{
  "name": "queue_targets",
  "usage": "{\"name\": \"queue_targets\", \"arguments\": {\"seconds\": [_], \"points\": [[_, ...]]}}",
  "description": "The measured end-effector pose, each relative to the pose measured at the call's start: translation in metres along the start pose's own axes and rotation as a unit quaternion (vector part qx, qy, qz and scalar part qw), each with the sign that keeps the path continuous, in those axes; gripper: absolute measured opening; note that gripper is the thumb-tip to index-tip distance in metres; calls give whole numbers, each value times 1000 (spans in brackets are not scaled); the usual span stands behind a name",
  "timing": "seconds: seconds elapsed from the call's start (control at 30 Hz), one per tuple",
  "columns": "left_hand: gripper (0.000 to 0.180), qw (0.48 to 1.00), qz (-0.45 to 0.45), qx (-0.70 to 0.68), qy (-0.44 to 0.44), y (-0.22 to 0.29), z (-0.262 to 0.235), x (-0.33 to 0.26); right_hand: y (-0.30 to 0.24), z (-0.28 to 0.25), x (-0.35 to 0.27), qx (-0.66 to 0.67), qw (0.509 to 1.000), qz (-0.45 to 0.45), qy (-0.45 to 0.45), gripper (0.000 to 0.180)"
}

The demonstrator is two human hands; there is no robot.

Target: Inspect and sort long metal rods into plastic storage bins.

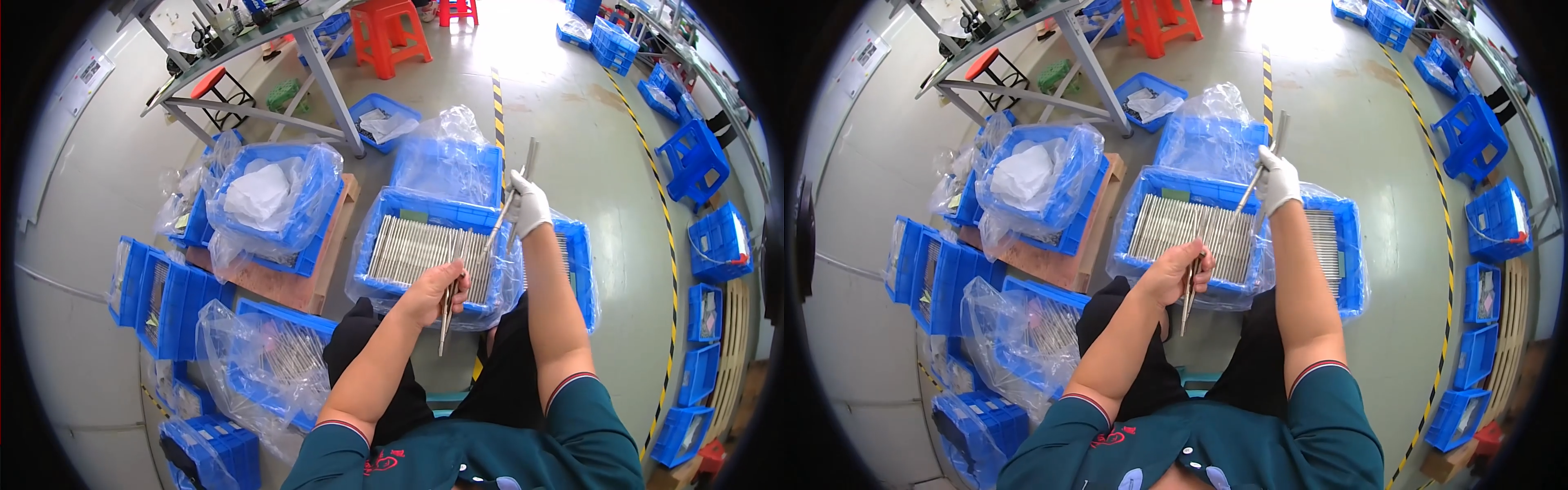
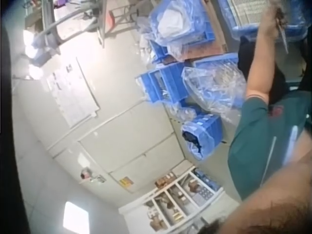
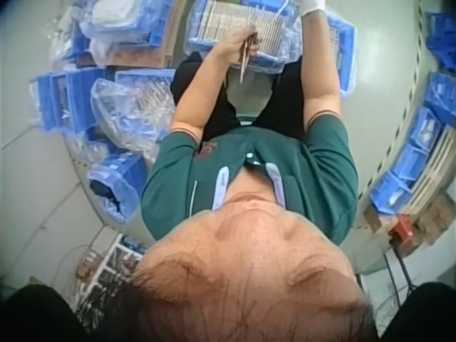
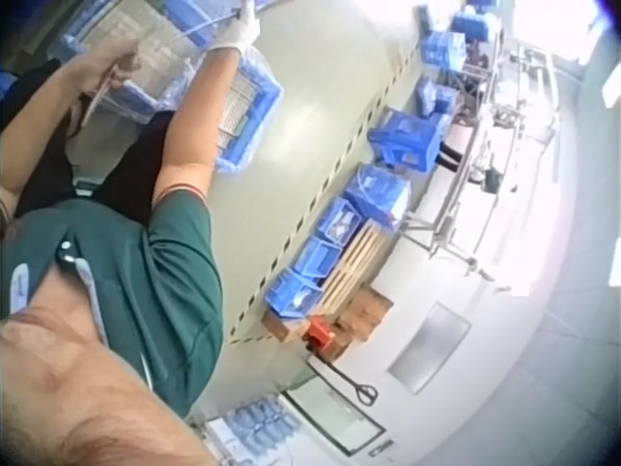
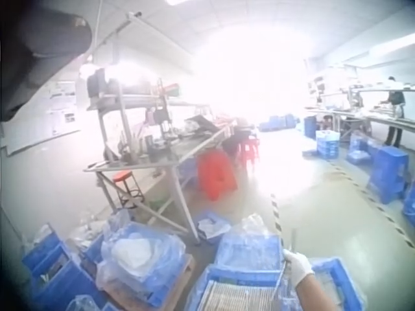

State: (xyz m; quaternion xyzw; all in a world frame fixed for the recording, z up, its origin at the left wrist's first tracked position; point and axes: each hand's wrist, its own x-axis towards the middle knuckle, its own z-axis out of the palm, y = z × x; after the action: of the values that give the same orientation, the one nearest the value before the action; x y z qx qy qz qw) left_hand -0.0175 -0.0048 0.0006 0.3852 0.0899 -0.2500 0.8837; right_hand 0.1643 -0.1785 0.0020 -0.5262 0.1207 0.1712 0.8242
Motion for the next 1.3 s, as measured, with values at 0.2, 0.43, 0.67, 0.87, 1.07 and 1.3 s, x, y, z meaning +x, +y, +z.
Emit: {"name": "queue_targets", "arguments": {"seconds": [0.2,0.43,0.67,0.87,1.07,1.3], "points": [[42,995,79,-47,-32,9,-15,6,15,36,-50,-148,977,108,-112,26],[39,995,77,-65,-21,5,-14,9,37,71,-74,-585,795,-98,-130,45],[37,963,198,-100,154,18,-20,8,40,62,-73,-552,809,-159,-125,45],[39,923,284,-190,179,30,-40,12,34,57,-101,-454,865,5,-214,37],[37,926,283,-198,153,23,-35,16,34,59,-105,-503,834,-52,-220,32],[37,939,272,-81,195,7,-20,22,43,71,-107,-359,909,-46,-206,43]]}}
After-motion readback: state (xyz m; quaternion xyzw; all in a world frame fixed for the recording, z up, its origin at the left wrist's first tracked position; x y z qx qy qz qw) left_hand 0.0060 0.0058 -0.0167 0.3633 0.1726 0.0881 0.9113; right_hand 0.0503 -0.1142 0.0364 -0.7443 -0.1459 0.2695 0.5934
